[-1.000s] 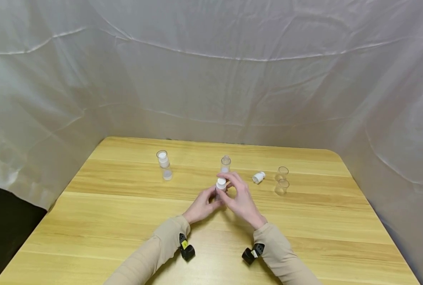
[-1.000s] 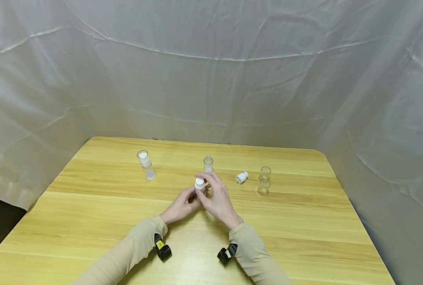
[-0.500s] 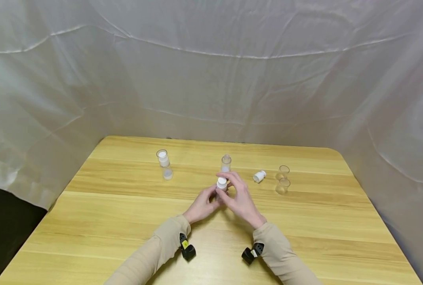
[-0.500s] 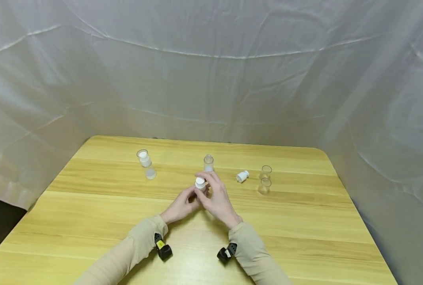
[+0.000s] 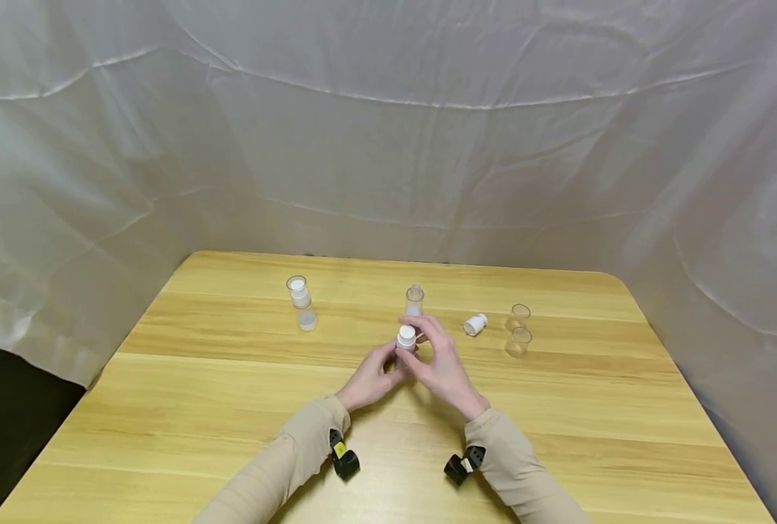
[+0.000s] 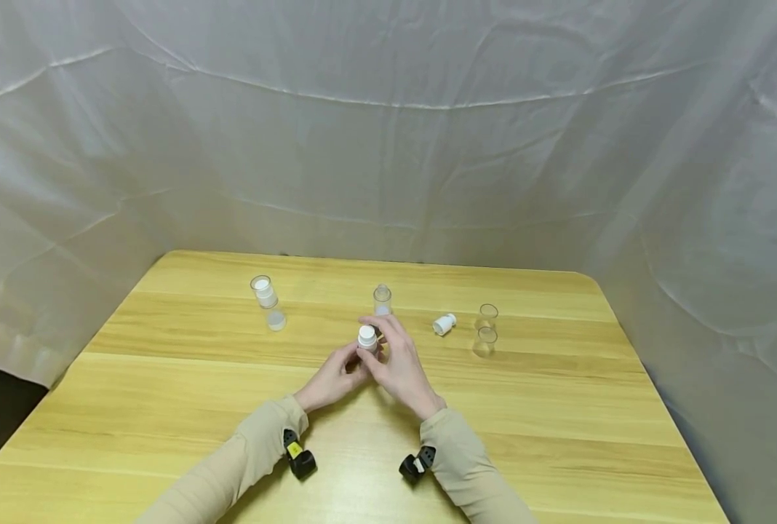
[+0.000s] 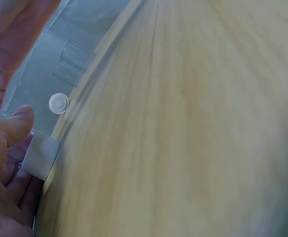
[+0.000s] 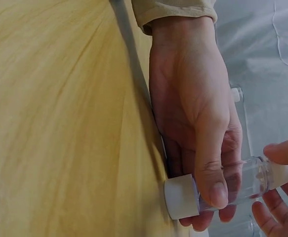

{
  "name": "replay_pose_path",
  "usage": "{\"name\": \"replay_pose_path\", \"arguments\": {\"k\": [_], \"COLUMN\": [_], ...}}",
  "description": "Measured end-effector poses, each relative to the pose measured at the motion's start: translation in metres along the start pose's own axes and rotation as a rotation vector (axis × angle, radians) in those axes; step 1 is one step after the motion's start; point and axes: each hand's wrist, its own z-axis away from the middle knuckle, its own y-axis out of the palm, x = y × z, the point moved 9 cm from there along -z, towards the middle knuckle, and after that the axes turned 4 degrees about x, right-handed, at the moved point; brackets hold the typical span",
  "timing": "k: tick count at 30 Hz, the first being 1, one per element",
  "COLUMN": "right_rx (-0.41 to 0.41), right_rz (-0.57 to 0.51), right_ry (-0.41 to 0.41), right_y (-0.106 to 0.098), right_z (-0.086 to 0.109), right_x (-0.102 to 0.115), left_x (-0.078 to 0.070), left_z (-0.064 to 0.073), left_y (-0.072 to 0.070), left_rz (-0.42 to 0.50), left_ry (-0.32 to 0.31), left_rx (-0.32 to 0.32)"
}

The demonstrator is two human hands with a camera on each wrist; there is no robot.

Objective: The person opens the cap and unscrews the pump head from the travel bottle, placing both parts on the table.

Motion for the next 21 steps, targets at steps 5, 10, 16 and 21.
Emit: {"name": "replay_pose_path", "arguments": {"k": [5, 10, 16, 21], "right_rx": [0.026, 0.028, -0.004, -0.022], "right_rz": [-0.001, -0.015, -0.008, -0.001], "right_ry": [-0.038, -0.023, -0.018, -0.041], "right_y": [-0.0008, -0.0016, -0.0029, -0.0055], "right_z": [-0.0002, -0.0002, 0.0000, -0.0002], "right_x": [0.0033, 0.0030, 0.0025, 0.0044], "left_x": [-0.0006, 0.0013, 0.0021, -0.0002], "left_z": [0.0002, -0.0008, -0.0012, -0.0016], "left_y": [0.0002, -0.0001, -0.0002, -0.0010], "left_rz": [0.001, 0.005, -0.012, -0.021], "left_ry": [0.003, 0.010, 0.009, 0.017], "left_rx": [0.006, 0.005, 0.000, -0.006]}}
